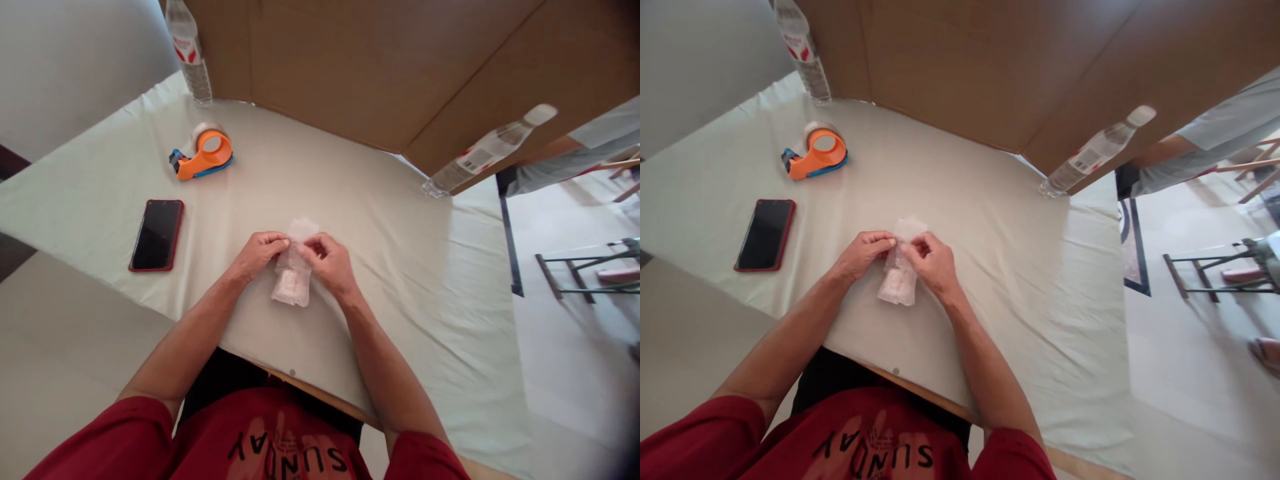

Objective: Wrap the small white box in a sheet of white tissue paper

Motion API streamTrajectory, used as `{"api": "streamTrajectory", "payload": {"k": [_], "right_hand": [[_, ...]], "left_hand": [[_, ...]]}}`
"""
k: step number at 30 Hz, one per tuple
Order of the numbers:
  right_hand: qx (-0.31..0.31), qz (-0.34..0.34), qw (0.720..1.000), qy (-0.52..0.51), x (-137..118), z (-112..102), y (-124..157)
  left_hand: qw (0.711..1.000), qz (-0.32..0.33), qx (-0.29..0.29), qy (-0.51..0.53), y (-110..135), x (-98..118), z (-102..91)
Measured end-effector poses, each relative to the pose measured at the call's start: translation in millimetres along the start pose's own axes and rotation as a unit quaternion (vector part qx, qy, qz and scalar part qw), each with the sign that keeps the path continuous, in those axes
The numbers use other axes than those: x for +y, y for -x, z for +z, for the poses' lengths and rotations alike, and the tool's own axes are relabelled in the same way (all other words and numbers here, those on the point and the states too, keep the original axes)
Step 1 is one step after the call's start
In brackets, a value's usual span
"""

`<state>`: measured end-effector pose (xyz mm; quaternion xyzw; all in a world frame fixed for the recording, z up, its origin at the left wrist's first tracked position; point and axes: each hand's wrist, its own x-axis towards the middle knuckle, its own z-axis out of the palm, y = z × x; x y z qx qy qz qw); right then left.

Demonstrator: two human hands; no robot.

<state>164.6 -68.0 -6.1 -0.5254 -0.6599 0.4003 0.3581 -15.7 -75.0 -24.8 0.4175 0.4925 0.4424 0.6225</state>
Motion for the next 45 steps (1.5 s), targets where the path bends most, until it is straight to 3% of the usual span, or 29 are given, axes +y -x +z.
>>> {"api": "streamTrajectory", "payload": {"k": [3, 6, 9, 13, 17, 20, 22, 27, 32, 36, 40, 42, 45], "right_hand": [[-0.013, 0.018, 0.997, 0.072, 0, 14, 11], [0.003, 0.021, 0.998, 0.065, 5, 17, 9], [0.043, 0.023, 0.998, -0.04, 16, 10, 2], [0.129, 0.069, 0.966, -0.214, 32, 0, -6], [0.054, 0.114, 0.941, -0.315, 35, 1, -9], [-0.01, 0.138, 0.932, -0.335, 30, 3, -8], [-0.022, 0.139, 0.928, -0.345, 26, 2, -7], [-0.05, 0.159, 0.92, -0.354, 24, 2, -3], [-0.079, 0.156, 0.915, -0.364, 24, 5, -1], [0.013, 0.121, 0.927, -0.355, 31, -1, -8], [0.11, 0.113, 0.938, -0.309, 47, -10, -16], [0.137, 0.12, 0.941, -0.287, 52, -12, -18], [0.162, 0.126, 0.939, -0.275, 55, -13, -18]], "left_hand": [[0.999, -0.018, -0.011, 0.038, 0, 0, -0.8], [0.996, -0.035, -0.004, 0.081, -2, 0, -0.6], [0.993, -0.037, 0.019, 0.108, -4, 0, -0.1], [0.993, -0.022, 0.048, 0.104, -7, 0, -1.3], [0.996, 0.025, 0.081, 0.006, -8, -4, -2.8], [0.969, 0.098, 0.2, -0.11, -7, -4, -3.2], [0.947, 0.138, 0.242, -0.162, -6, -3, -2.6], [0.957, 0.11, 0.12, -0.238, 0, -1, 3.3], [0.957, 0.086, 0.08, -0.265, 2, -1, 4.1], [0.978, 0.067, 0.055, -0.189, -1, 0, -1.9], [0.984, 0.061, 0.147, -0.085, -6, 1, -9.6], [0.975, 0.067, 0.187, -0.094, -7, 2, -12.5], [0.956, 0.08, 0.195, -0.204, -6, 2, -14.1]]}}
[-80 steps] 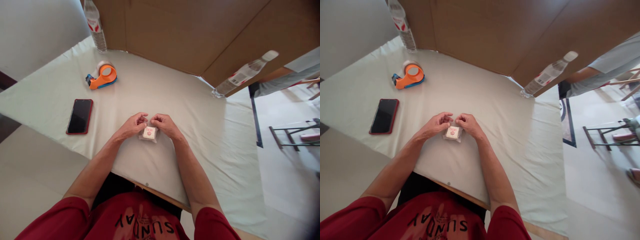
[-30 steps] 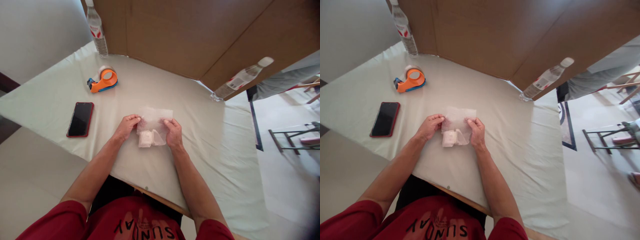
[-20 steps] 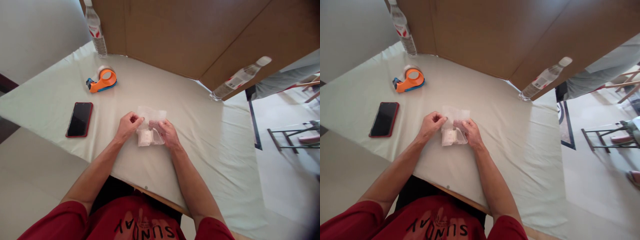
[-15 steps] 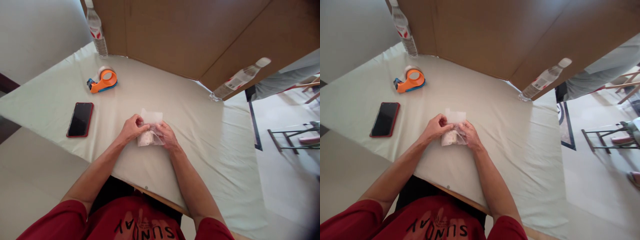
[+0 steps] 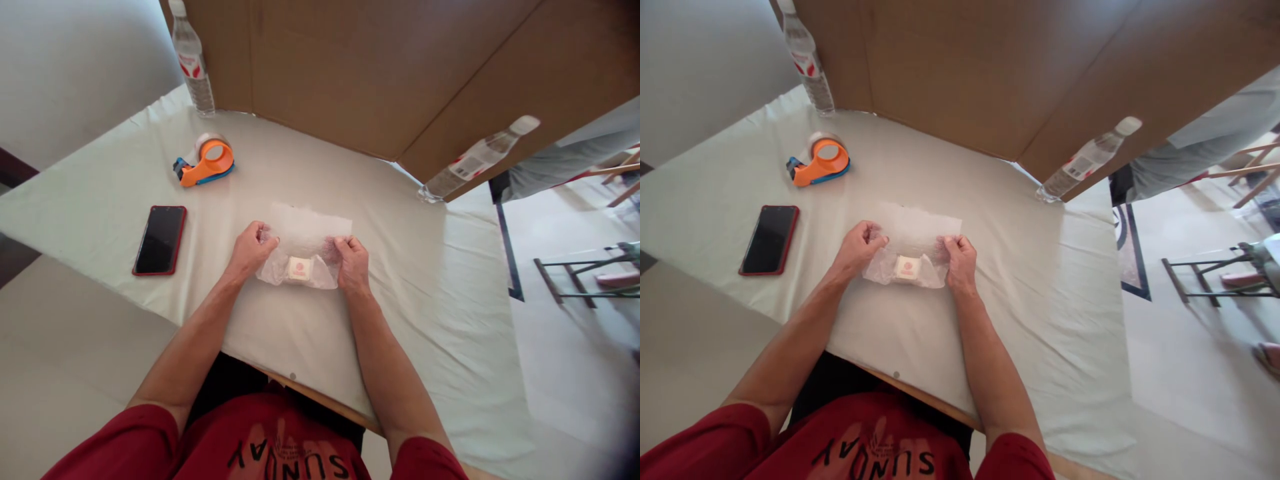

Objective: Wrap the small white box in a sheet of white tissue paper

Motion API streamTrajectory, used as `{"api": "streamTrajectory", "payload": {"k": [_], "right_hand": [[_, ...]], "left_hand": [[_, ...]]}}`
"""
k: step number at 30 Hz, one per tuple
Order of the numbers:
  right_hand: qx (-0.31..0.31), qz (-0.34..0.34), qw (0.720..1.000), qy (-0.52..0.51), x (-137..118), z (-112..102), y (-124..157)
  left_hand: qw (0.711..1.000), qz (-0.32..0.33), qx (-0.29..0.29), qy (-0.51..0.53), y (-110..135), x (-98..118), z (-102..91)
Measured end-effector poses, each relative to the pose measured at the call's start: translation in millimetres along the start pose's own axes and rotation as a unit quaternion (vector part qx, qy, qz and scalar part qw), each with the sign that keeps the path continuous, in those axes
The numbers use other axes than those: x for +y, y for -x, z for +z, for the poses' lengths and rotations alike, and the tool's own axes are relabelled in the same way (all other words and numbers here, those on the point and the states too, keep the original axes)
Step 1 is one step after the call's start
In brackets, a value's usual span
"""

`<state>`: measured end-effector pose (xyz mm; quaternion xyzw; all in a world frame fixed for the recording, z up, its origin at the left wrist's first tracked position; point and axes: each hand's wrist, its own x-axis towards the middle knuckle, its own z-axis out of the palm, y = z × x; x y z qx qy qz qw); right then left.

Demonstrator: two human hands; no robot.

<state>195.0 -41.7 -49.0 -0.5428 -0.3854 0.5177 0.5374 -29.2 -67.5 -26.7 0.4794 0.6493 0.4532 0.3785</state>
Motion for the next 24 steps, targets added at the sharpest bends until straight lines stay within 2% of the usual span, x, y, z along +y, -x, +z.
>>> {"api": "streamTrajectory", "payload": {"k": [3, 6, 8, 11, 14, 16, 18, 20, 22, 24], "right_hand": [[0.017, -0.017, 1.0, 0.011, -2, 0, 0], [0.023, -0.038, 0.998, 0.035, -1, -1, -5], [0.027, -0.04, 0.998, 0.043, 1, -1, -10], [0.035, -0.067, 0.995, 0.07, 4, -4, -15], [0.073, -0.139, 0.978, 0.14, -4, -7, -11], [0.088, -0.177, 0.962, 0.188, -15, -8, -4], [0.034, -0.194, 0.956, 0.219, -27, -7, 5], [-0.07, -0.187, 0.949, 0.244, -35, -4, 12], [-0.148, -0.168, 0.935, 0.274, -38, -2, 16], [-0.175, -0.156, 0.923, 0.305, -39, -1, 18]], "left_hand": [[0.999, 0.003, -0.014, -0.046, 2, -2, 0.8], [0.999, -0.031, -0.018, 0.027, 1, -4, 3.0], [0.998, -0.029, -0.007, 0.055, -1, -5, 4.4], [0.998, 0.018, 0.057, 0.026, -3, -5, 4.8], [0.988, 0.083, 0.129, -0.02, 0, 1, 2.4], [0.981, 0.13, 0.135, -0.042, 4, 6, 0.5], [0.981, 0.165, 0.088, -0.052, 9, 11, -0.2], [0.983, 0.172, 0.016, -0.06, 12, 13, 0.4], [0.985, 0.153, -0.03, -0.067, 14, 14, 0.9], [0.99, 0.117, -0.051, -0.052, 14, 15, -1.0]]}}
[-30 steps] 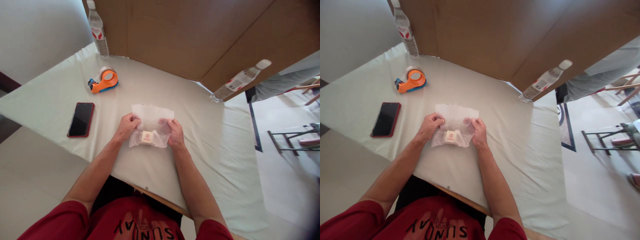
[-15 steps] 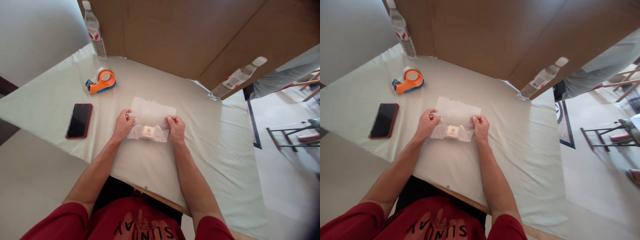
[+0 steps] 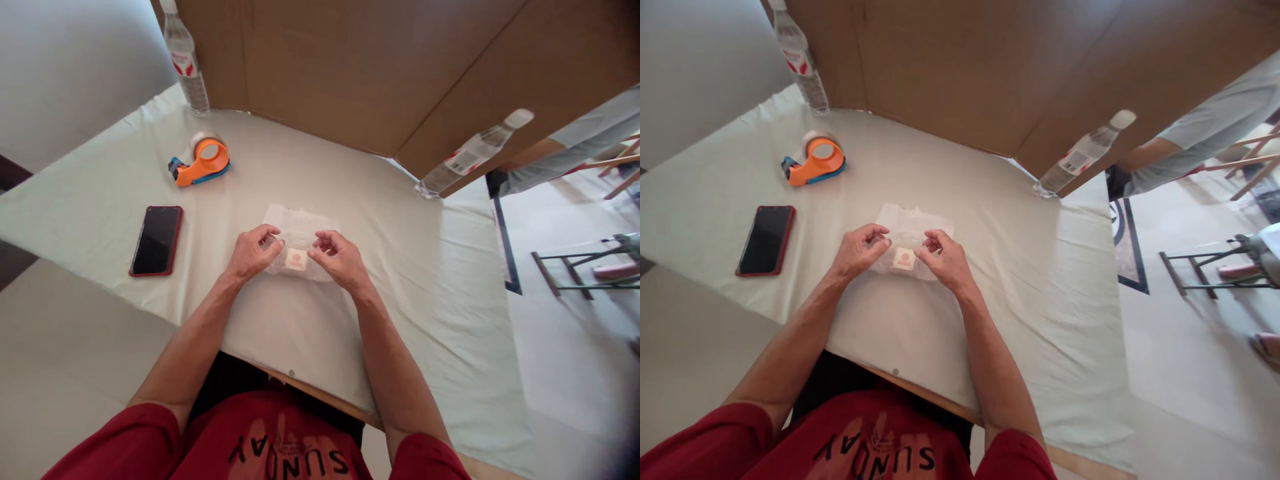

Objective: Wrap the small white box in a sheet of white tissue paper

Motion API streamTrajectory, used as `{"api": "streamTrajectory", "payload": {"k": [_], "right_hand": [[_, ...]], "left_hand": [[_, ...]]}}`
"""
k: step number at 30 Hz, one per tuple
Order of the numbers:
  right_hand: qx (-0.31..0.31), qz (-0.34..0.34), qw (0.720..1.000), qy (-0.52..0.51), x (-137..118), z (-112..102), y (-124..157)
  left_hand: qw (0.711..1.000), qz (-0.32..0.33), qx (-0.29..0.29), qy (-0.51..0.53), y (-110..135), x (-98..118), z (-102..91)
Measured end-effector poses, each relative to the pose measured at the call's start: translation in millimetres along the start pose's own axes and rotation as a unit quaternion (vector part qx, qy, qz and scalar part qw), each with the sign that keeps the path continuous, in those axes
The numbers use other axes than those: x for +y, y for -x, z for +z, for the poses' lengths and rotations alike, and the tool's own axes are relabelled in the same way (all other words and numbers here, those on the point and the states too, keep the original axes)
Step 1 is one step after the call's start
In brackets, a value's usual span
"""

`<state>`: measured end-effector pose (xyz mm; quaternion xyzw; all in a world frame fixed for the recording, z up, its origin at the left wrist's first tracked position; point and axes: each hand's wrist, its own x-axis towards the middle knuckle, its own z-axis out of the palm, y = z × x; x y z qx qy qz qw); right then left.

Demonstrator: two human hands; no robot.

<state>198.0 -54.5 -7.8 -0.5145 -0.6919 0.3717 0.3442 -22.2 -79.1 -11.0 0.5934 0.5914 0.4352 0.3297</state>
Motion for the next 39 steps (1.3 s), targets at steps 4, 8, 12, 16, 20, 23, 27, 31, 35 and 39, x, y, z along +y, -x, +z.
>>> {"api": "streamTrajectory", "payload": {"k": [4, 8, 12, 16, 20, 23, 27, 31, 35, 39], "right_hand": [[-0.07, -0.017, 0.997, -0.001, -7, -13, 7], [-0.328, -0.017, 0.944, -0.028, -16, -29, 29], [-0.408, 0.023, 0.913, 0.018, -12, -29, 50], [-0.207, 0.018, 0.977, 0.057, -9, -20, 48], [-0.076, -0.071, 0.984, 0.142, -5, 4, 26], [-0.106, -0.098, 0.97, 0.196, 3, 23, 14], [-0.038, -0.089, 0.973, 0.21, 19, 12, 22], [0.056, -0.011, 0.975, 0.217, 46, -38, 45], [0.048, 0.062, 0.968, 0.239, 68, -72, 60], [0.095, 0.001, 0.963, 0.25, 57, -67, 64]], "left_hand": [[0.982, -0.05, -0.087, 0.161, -1, 1, -15.6], [0.94, -0.09, -0.233, 0.231, -3, -1, -30.4], [0.965, -0.119, -0.209, 0.103, -5, -4, -25.1], [0.981, -0.061, -0.176, -0.047, -5, -8, -14.0], [0.975, -0.005, -0.179, -0.13, -5, -12, -10.7], [0.969, 0.007, -0.182, -0.167, -5, -12, -10.6], [0.962, 0.009, -0.187, -0.197, -5, -9, -8.9], [0.962, 0.006, -0.179, -0.204, -4, -9, -6.5], [0.964, 0.007, -0.167, -0.207, -3, -10, -5.0], [0.964, 0.0, -0.163, -0.209, -3, -10, -5.0]]}}
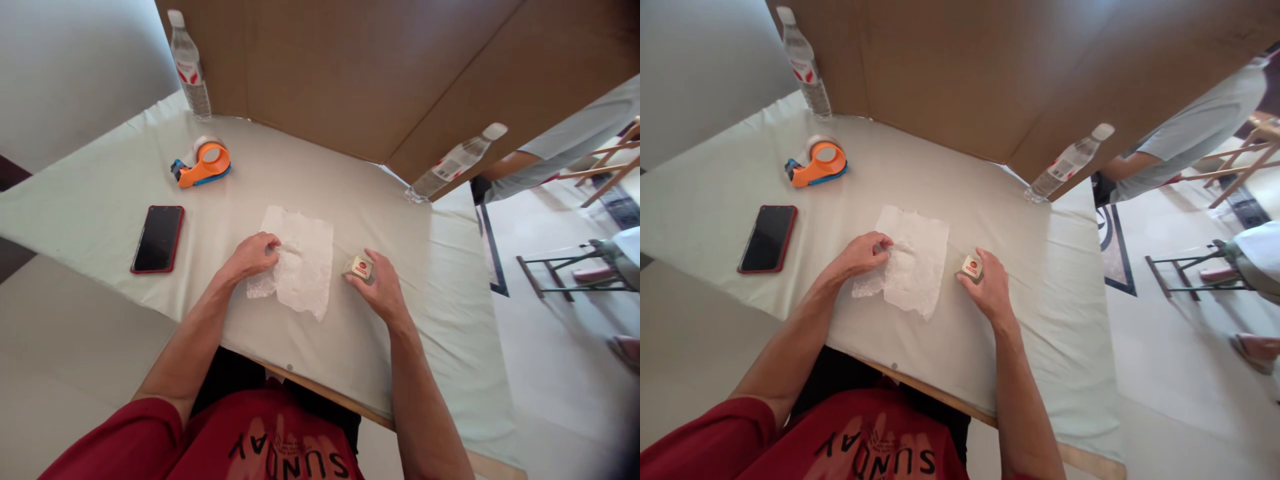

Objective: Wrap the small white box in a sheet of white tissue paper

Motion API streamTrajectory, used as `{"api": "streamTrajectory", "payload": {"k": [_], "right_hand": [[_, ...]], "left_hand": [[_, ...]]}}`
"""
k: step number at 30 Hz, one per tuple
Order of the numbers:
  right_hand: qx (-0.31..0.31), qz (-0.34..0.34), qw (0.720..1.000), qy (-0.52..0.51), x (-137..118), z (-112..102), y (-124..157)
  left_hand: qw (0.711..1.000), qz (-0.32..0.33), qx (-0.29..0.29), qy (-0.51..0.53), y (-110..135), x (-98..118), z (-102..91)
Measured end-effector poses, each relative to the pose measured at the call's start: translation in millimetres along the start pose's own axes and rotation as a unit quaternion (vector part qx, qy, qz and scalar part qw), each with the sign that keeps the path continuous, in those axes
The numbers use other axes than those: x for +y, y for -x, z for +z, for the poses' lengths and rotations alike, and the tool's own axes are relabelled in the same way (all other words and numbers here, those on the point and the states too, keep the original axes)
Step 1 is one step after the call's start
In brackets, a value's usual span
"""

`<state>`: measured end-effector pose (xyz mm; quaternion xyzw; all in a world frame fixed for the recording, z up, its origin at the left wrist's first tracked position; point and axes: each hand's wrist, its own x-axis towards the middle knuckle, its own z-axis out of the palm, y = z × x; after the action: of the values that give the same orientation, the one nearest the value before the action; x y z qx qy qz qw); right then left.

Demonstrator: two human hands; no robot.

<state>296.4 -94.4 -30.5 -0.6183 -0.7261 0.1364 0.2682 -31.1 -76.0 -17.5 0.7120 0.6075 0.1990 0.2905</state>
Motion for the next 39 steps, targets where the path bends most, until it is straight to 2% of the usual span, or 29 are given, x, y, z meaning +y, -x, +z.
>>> {"api": "streamTrajectory", "payload": {"k": [2, 4, 8, 10, 13, 15, 17, 24, 32, 39], "right_hand": [[0.052, -0.038, 0.998, -0.018, -22, 4, 1], [0.046, -0.076, 0.995, -0.052, -47, 12, 1], [-0.064, -0.154, 0.984, -0.055, -82, 42, -7], [-0.089, -0.164, 0.982, -0.043, -88, 59, -14], [-0.102, -0.149, 0.983, -0.014, -84, 78, -22], [-0.107, -0.131, 0.986, 0.002, -79, 84, -24], [-0.106, -0.121, 0.987, 0.008, -74, 87, -26], [-0.103, -0.131, 0.986, 0.001, -64, 85, -37], [-0.114, -0.139, 0.984, 0.014, -67, 78, -16], [-0.113, -0.143, 0.983, 0.009, -65, 82, -19]], "left_hand": [[1.0, 0.003, 0.006, 0.007, 0, 1, -0.2], [0.999, 0.017, 0.03, 0.015, 0, 2, 0.5], [0.991, 0.069, 0.112, 0.018, 0, 4, 5.5], [0.987, 0.105, 0.118, -0.003, 0, 5, 10.0], [0.987, 0.134, 0.047, -0.072, 1, 6, 17.3], [0.985, 0.124, -0.003, -0.117, 2, 6, 21.1], [0.983, 0.103, -0.022, -0.149, 2, 6, 23.2], [0.982, 0.061, -0.015, -0.178, 0, 6, 25.1], [0.983, 0.066, -0.009, -0.17, -2, 2, 26.1], [0.985, 0.099, -0.023, -0.141, -3, -8, 16.6]]}}
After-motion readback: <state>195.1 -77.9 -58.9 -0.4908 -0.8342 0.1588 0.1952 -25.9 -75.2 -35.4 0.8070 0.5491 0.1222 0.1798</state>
